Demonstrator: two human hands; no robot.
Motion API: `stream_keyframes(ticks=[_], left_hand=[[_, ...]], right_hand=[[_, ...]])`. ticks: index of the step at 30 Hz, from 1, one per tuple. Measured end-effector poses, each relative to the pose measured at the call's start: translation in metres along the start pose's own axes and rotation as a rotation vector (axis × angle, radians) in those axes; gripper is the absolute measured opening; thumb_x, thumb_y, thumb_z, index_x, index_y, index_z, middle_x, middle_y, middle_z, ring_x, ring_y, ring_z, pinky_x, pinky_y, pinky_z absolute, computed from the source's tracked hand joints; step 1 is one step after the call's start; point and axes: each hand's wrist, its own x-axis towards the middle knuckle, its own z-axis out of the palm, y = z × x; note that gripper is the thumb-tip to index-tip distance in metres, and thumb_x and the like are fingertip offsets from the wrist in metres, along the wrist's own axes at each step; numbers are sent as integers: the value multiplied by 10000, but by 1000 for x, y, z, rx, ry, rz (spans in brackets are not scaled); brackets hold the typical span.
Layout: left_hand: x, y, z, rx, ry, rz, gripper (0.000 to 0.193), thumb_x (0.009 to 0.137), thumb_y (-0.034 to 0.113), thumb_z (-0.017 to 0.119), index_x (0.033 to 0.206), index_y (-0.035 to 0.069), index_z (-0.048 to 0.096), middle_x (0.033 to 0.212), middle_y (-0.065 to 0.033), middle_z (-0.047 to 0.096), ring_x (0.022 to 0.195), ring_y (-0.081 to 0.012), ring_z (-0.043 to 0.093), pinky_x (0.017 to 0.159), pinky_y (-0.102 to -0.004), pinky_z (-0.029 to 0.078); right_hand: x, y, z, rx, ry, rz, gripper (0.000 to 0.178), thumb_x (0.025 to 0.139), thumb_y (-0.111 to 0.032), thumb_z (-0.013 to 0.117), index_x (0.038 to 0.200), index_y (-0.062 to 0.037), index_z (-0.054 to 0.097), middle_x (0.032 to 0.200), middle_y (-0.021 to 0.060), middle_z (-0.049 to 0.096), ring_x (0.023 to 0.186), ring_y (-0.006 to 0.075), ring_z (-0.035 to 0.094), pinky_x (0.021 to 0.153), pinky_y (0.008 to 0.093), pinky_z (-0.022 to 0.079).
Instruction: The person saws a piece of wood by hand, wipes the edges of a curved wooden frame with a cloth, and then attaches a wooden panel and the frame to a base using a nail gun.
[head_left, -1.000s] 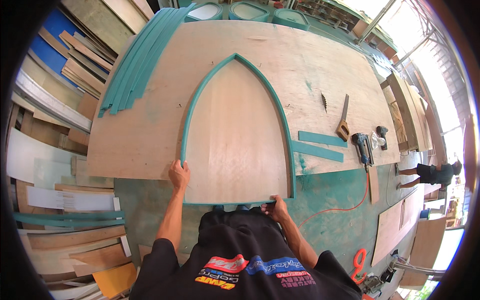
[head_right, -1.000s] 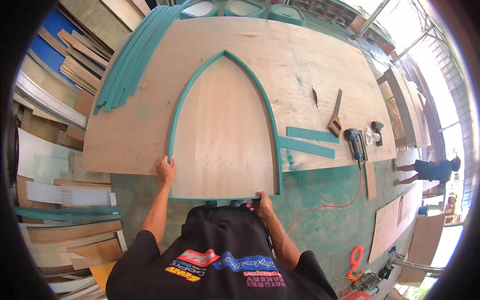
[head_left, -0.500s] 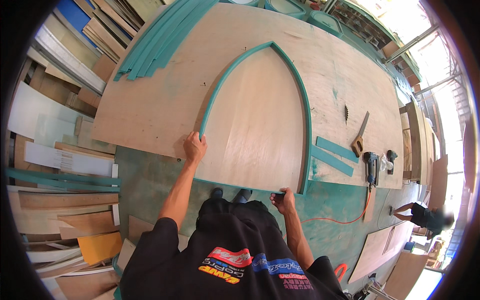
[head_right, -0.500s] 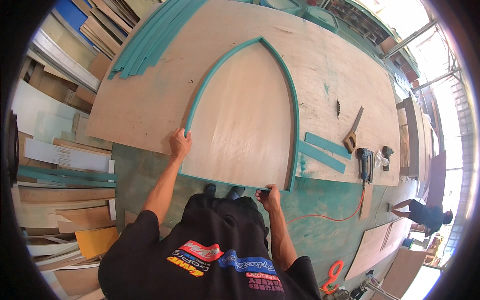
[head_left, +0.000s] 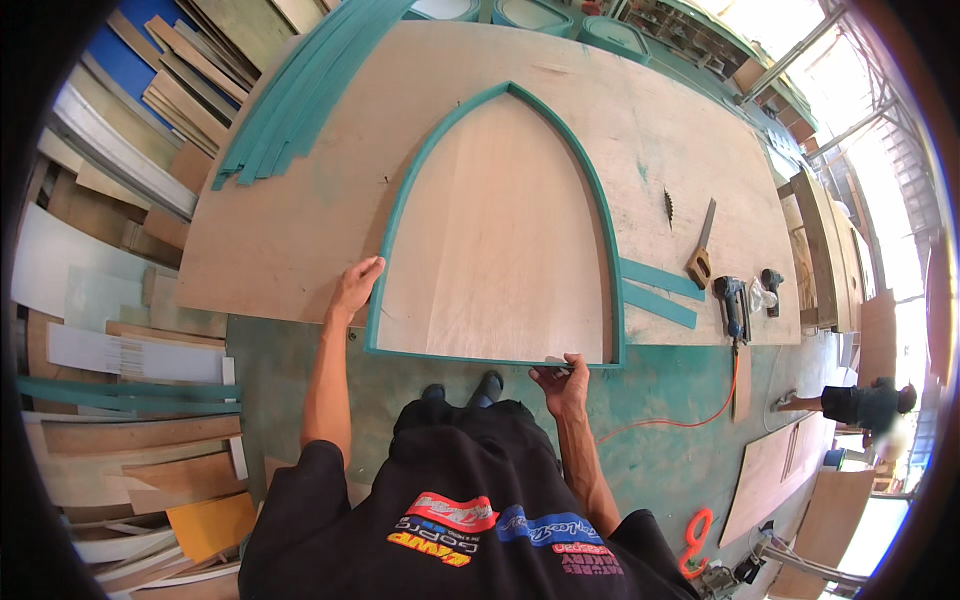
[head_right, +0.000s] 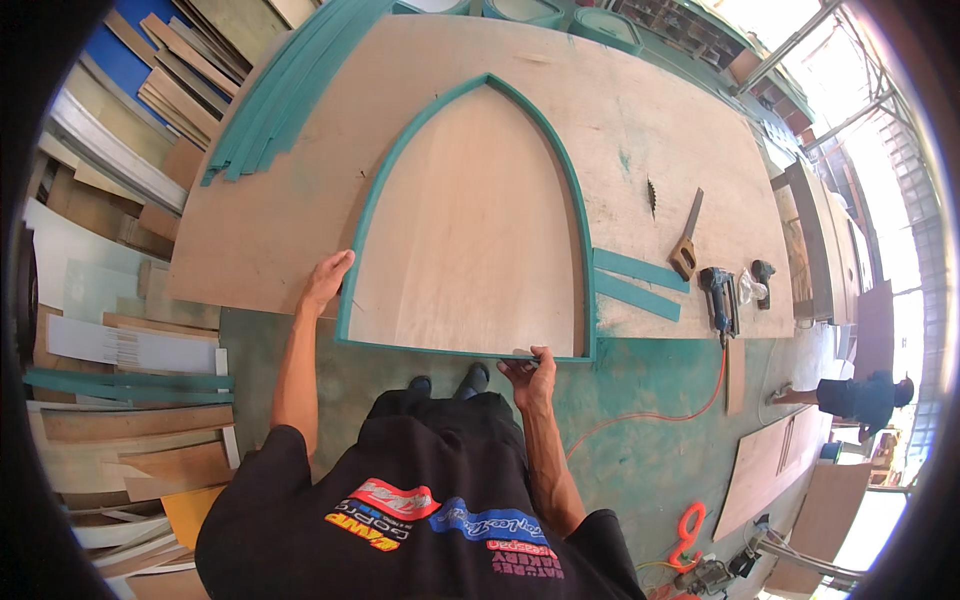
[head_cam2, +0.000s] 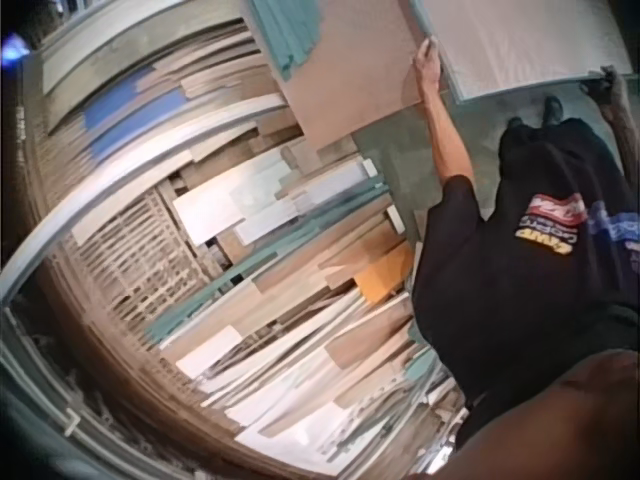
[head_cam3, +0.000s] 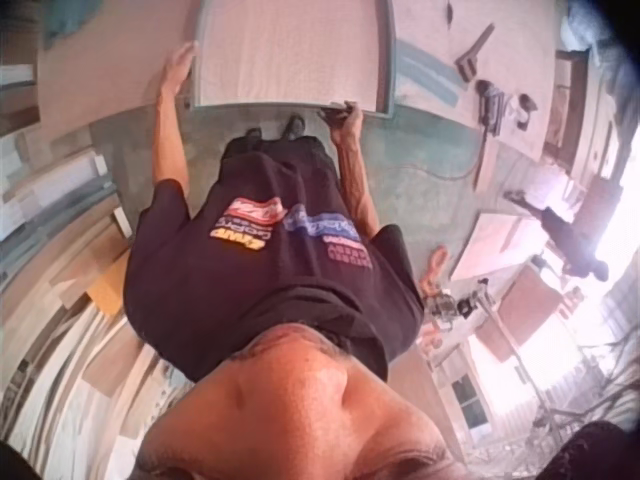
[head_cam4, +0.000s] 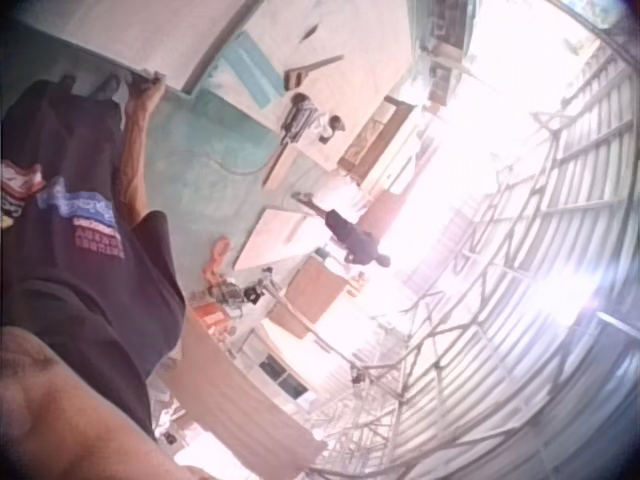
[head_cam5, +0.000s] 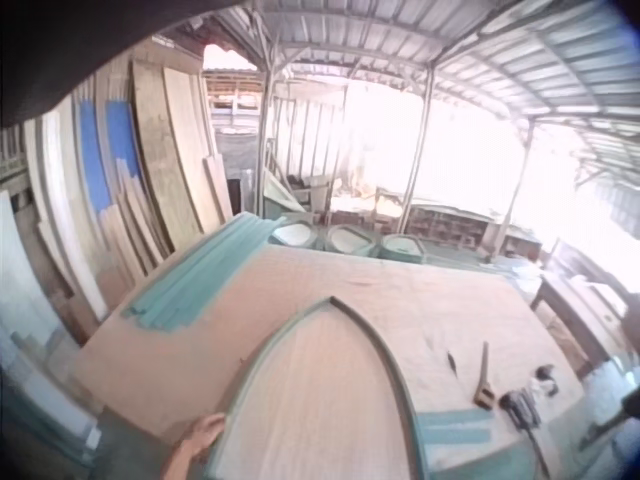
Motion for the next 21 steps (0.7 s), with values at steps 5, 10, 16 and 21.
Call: stream_keyframes(ticks=[5, 10, 16, 21], left_hand=[[-9, -28, 6, -304, 55, -215, 618, 966, 600, 611, 837, 6, 726, 747, -32, 663, 746, -147, 627, 669, -370, 482], [-15, -1, 45, 355, 170, 29, 571, 918, 470, 715, 732, -62, 619, 712, -202, 652, 696, -333, 653, 643, -468, 482], [-2, -57, 46, 459, 417, 184, 275, 889, 184, 720, 793, -51, 614, 809, -264, 659, 816, -472, 648, 724, -539, 495], [13, -55, 51, 441, 399, 194, 263, 897, 179, 708, 777, -35, 611, 803, -251, 665, 809, -474, 640, 720, -545, 493]], right_hand=[[-3, -10, 14, -18, 2, 8, 310, 899, -314, 552, 980, -15, 546, 829, 151, 610, 769, 325, 649, 736, 549, 590], [40, 26, -28, 86, -7, 71, 370, 918, -332, 523, 1087, -2, 524, 970, 205, 636, 870, 342, 656, 738, 517, 570], [48, 49, -6, -4, -49, 111, 433, 967, -434, 516, 1143, -45, 591, 1070, 130, 678, 968, 302, 647, 800, 433, 557], [60, 38, -10, -113, -108, 61, 447, 993, -354, 510, 1201, 41, 525, 1125, 233, 676, 975, 350, 698, 745, 384, 597]])
